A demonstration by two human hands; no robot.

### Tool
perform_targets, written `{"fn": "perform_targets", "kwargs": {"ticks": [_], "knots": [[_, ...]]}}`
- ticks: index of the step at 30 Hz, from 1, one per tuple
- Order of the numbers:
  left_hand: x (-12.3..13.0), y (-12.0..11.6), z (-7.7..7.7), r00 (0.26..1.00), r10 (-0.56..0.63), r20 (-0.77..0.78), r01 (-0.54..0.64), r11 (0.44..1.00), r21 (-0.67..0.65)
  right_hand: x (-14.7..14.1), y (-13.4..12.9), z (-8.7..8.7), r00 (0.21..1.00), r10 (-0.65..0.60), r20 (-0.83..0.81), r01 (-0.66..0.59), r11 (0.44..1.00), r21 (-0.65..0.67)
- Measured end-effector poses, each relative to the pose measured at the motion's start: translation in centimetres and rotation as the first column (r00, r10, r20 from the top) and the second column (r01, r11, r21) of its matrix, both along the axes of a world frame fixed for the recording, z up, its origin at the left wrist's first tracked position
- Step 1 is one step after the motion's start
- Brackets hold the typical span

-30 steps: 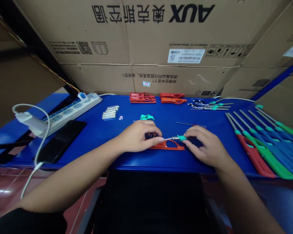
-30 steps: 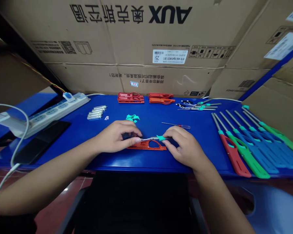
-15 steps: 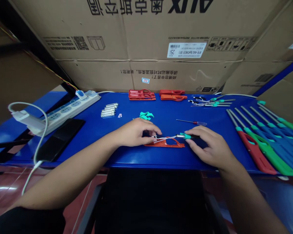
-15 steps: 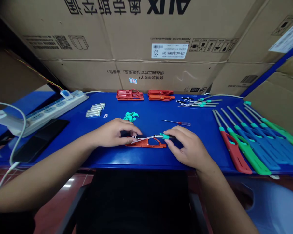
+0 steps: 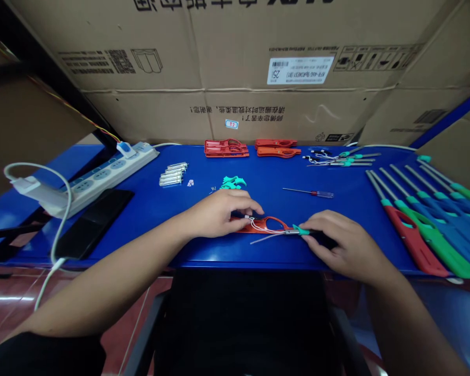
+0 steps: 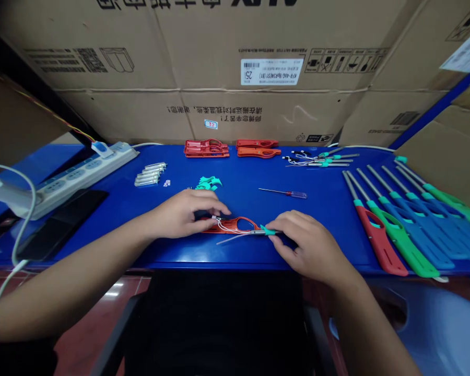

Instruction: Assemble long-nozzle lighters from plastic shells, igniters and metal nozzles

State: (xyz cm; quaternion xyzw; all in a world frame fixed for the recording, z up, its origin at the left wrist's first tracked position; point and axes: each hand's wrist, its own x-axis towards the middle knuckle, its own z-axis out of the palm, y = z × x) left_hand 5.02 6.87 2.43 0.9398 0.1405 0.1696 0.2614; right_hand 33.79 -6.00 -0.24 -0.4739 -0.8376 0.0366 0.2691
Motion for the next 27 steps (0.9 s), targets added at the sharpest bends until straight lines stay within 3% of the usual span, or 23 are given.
{"fn": "perform_targets", "kwargs": {"ticks": [5,11,16,21,27], "knots": [[0.4,-0.3,-0.3,0.998,-0.045,-0.049,0.047,0.998,0.035,0.3,-1.1,-0.2,0.997,0.000,0.073,0.006,0.996,-0.087],[0.8,-0.6,-0.6,0.995,0.050,-0.082,-0.046,0.998,0.050,0.6,-1.1,0.3,0.995,0.019,0.100,-0.003,0.988,-0.157],[0.8,-0.6,-0.7,0.996,0.057,-0.073,-0.054,0.997,0.052,-0.6,1.4,2.3,0.997,0.073,0.031,-0.071,0.996,-0.057],[0.7,-0.5,-0.9,0.991,0.082,-0.106,-0.069,0.990,0.119,-3.3,4.3,3.4,0.980,0.125,0.157,-0.093,0.976,-0.195],[0.9,-0.7,-0.7,0.995,0.096,-0.013,-0.094,0.989,0.116,-5.1,5.4,3.1,0.978,0.165,0.127,-0.128,0.958,-0.257]]}}
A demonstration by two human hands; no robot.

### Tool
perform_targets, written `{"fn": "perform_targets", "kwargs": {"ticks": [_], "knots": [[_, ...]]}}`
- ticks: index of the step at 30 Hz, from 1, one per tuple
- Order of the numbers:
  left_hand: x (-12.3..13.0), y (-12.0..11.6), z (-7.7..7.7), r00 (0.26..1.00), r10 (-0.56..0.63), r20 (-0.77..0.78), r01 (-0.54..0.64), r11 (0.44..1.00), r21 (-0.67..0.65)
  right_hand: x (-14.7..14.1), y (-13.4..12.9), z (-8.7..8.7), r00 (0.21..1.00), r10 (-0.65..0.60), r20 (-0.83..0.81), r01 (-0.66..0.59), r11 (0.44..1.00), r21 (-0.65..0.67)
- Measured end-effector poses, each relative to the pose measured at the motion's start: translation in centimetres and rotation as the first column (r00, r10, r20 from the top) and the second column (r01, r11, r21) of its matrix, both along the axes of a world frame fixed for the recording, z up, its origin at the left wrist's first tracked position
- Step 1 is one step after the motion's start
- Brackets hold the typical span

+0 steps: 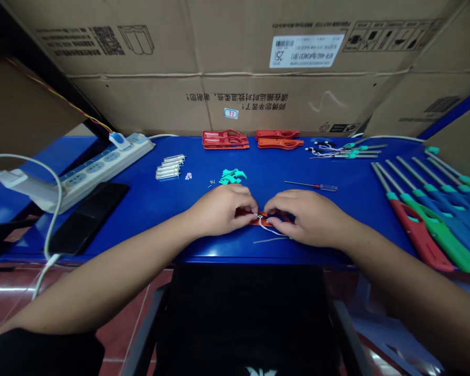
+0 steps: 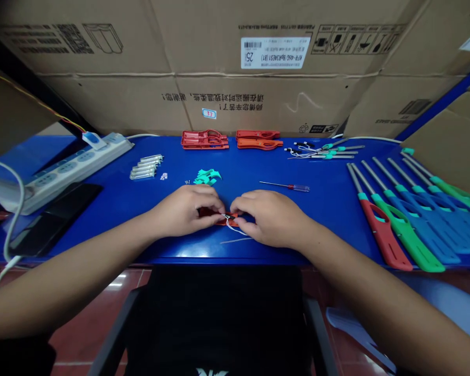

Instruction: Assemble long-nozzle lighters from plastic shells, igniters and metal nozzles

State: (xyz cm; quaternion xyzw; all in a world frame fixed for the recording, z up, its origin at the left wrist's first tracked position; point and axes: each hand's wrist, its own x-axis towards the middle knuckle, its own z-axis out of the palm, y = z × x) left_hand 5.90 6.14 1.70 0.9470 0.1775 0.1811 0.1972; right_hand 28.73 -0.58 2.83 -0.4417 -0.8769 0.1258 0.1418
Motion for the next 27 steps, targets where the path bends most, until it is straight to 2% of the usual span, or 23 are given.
{"fn": "perform_targets", "kwargs": {"ticks": [7,15,21,27], "knots": [[0.2,0.2,-0.2,0.997,0.070,0.022,-0.069,0.997,-0.044,-0.3,0.7,-1.4,0.997,0.021,-0.076,-0.018,0.999,0.039],[0.2,0.7,-1.0,0.999,0.035,-0.019,-0.037,0.994,-0.106,0.1,0.9,-2.4,0.996,0.063,-0.060,-0.058,0.995,0.079],[0.2,0.7,-1.2,1.000,0.016,-0.009,-0.016,0.999,-0.038,0.3,0.8,-2.3,0.995,0.072,-0.074,-0.067,0.995,0.071],[-0.1,0.4,-1.3,0.998,-0.020,-0.064,0.029,0.991,0.132,0.5,0.7,-2.5,0.998,0.037,-0.059,-0.032,0.997,0.076]]}}
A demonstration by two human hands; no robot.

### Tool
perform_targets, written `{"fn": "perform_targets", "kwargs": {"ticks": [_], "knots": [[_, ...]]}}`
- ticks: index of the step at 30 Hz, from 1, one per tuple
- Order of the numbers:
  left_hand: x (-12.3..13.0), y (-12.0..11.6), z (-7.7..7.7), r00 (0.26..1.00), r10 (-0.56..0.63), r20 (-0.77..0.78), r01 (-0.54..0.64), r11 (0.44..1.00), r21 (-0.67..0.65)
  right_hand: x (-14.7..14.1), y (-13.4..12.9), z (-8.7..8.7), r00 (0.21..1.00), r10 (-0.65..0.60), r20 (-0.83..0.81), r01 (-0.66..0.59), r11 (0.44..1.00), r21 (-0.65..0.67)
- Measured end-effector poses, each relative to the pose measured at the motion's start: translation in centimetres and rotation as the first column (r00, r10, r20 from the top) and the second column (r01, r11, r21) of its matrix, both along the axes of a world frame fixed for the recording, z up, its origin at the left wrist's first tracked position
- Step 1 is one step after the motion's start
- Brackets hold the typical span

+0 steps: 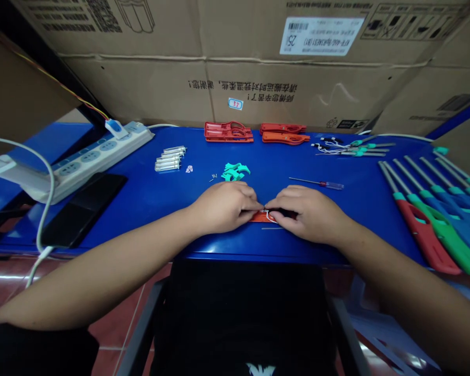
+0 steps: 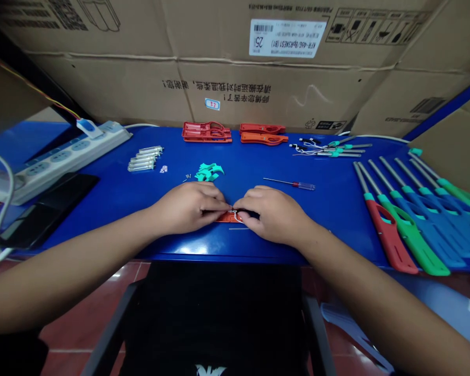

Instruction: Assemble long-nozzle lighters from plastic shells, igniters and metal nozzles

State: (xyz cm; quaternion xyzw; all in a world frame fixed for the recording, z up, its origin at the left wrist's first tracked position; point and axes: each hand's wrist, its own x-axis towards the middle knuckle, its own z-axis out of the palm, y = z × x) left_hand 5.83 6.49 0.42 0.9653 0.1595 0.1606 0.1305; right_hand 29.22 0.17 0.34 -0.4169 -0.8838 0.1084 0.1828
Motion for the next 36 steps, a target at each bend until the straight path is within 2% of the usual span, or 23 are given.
{"fn": "perform_targets", "kwargs": {"ticks": [5,8,11,15,20,24,28,31,34,36], "knots": [[-0.1,-0.3,0.1,1.000,-0.007,-0.003,0.007,1.000,0.014,-0.1,-0.1,-0.1,0.998,-0.062,-0.030,0.062,0.998,-0.013],[0.1,-0.5,0.2,0.999,-0.016,-0.044,0.022,0.991,0.134,0.2,-0.2,0.1,0.996,-0.082,-0.038,0.082,0.997,-0.017],[0.4,-1.0,0.6,0.992,-0.014,-0.123,0.049,0.956,0.289,0.8,-0.3,0.4,0.998,-0.027,-0.049,0.024,0.998,-0.050],[0.7,-1.8,1.3,0.976,0.011,-0.219,0.081,0.909,0.408,1.5,-0.3,0.6,0.999,-0.013,-0.048,0.010,0.997,-0.075],[0.7,-2.9,1.7,0.948,0.007,-0.318,0.157,0.859,0.487,1.5,-0.1,0.6,1.000,-0.021,0.022,0.022,0.996,-0.090],[1.1,-3.5,1.5,0.944,-0.013,-0.331,0.193,0.833,0.518,1.1,0.1,0.6,0.997,-0.037,0.074,0.045,0.994,-0.096],[1.2,-3.4,1.6,0.937,-0.041,-0.346,0.218,0.844,0.490,0.7,0.0,0.6,0.996,-0.046,0.073,0.053,0.994,-0.098],[0.8,-2.6,1.6,0.946,-0.027,-0.323,0.163,0.900,0.403,0.6,-0.1,0.5,0.998,-0.060,0.001,0.059,0.994,-0.089],[0.1,-1.5,1.4,0.970,-0.061,-0.237,0.113,0.970,0.213,0.7,-0.1,0.3,0.995,-0.071,-0.069,0.063,0.991,-0.117],[-0.3,-0.8,1.1,0.983,-0.111,-0.147,0.120,0.991,0.054,0.8,-0.2,0.3,0.995,-0.064,-0.078,0.053,0.988,-0.143]]}}
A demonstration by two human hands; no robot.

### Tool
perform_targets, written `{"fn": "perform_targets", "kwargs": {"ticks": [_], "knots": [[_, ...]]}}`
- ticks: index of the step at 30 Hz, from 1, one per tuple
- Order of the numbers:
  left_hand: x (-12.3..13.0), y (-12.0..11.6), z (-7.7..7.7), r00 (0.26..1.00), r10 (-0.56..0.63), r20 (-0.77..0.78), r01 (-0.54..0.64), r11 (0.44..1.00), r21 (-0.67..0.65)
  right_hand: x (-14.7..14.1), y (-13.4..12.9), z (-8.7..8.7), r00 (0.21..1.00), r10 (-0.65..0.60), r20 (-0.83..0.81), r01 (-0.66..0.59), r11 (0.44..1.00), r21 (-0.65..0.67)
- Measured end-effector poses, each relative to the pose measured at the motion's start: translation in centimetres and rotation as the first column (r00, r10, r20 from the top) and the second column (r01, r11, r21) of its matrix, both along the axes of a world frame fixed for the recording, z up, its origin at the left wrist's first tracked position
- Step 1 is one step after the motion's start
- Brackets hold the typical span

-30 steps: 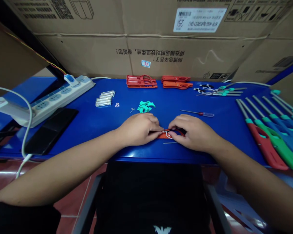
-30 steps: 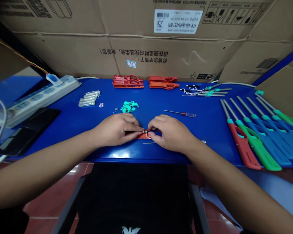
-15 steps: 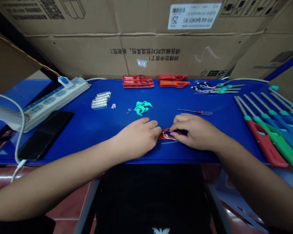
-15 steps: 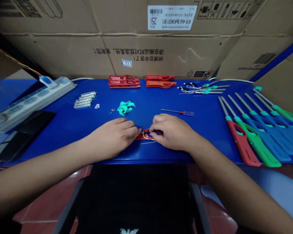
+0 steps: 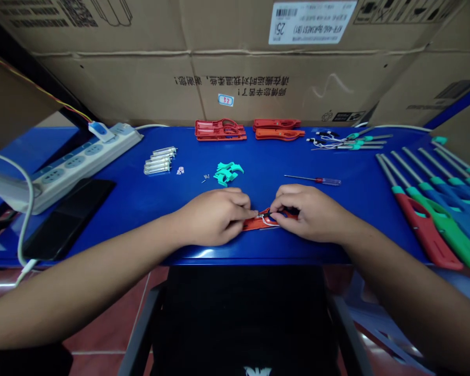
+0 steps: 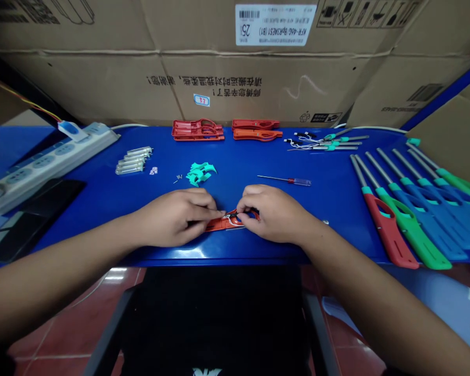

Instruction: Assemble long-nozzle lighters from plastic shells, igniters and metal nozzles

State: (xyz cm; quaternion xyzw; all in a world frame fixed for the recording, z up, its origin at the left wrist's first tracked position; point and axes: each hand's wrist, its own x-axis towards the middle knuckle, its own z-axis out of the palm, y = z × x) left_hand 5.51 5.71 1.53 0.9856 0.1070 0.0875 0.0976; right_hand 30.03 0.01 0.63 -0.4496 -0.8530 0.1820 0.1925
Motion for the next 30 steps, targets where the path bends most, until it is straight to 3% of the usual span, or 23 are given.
{"fn": "perform_targets", "kwargs": {"ticks": [2,5,14,21,30], "knots": [[-0.2,0.6,-0.3,0.997,-0.001,0.075,0.010,0.992,-0.128,0.1,0.0,0.0,1.000,0.010,0.002,-0.010,1.000,-0.011],[-0.2,1.0,-0.7,0.988,0.030,0.148,0.002,0.977,-0.213,0.3,-0.1,0.2,1.000,0.018,0.000,-0.018,1.000,-0.007],[0.3,0.7,-1.3,0.976,0.100,0.193,-0.044,0.960,-0.277,0.2,-0.1,0.1,0.998,0.057,0.039,-0.057,0.998,0.004],[0.5,0.4,-1.3,0.970,0.077,0.231,-0.026,0.976,-0.215,-0.1,0.2,0.1,0.997,0.077,0.020,-0.076,0.996,-0.041],[0.2,0.7,-1.2,0.987,-0.014,0.158,0.024,0.997,-0.066,-0.3,0.2,-0.1,1.000,0.013,-0.026,-0.014,0.999,-0.045]]}}
